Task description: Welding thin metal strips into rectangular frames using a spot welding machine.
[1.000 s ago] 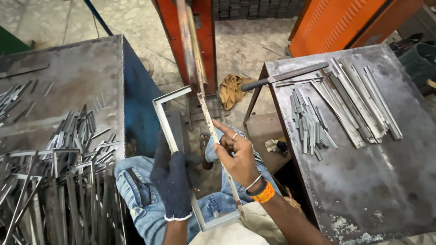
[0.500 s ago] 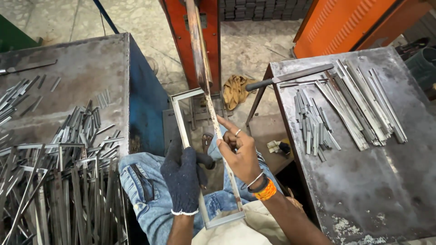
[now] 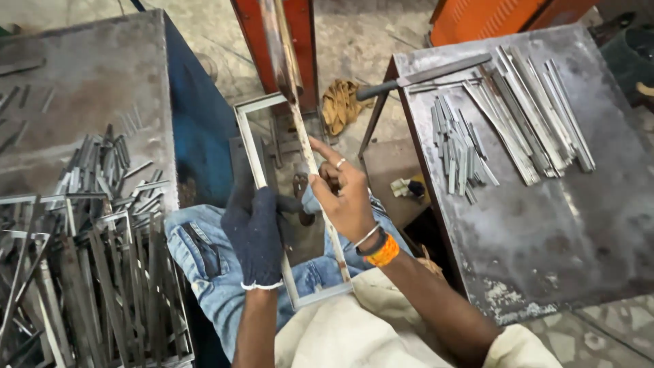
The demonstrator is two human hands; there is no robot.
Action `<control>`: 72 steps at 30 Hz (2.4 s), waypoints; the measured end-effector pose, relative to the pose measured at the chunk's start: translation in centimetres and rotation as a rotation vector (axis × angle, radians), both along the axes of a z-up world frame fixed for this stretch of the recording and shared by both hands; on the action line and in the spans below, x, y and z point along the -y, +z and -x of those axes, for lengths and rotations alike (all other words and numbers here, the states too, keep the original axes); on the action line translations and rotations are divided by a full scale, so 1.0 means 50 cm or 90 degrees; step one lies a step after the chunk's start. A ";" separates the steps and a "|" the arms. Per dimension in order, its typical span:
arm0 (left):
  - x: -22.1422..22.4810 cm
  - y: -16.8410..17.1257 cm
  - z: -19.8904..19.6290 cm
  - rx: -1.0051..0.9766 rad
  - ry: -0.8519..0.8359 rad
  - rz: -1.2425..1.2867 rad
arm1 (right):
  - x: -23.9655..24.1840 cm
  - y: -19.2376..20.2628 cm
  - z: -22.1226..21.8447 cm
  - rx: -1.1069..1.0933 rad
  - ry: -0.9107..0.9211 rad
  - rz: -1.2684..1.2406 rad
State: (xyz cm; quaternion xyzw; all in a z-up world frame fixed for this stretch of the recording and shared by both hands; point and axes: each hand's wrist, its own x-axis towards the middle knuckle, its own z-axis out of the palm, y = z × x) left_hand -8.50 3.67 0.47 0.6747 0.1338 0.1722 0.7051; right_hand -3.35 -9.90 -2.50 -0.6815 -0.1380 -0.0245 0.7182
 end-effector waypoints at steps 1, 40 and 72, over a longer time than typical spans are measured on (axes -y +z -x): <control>0.005 0.006 0.001 -0.003 -0.003 0.002 | 0.005 0.000 0.000 -0.003 -0.003 0.002; 0.066 0.002 -0.220 0.021 0.056 0.028 | 0.164 0.140 -0.310 0.402 0.170 0.535; 0.061 0.049 -0.196 -0.012 0.027 0.020 | 0.163 0.145 -0.286 0.394 0.175 0.543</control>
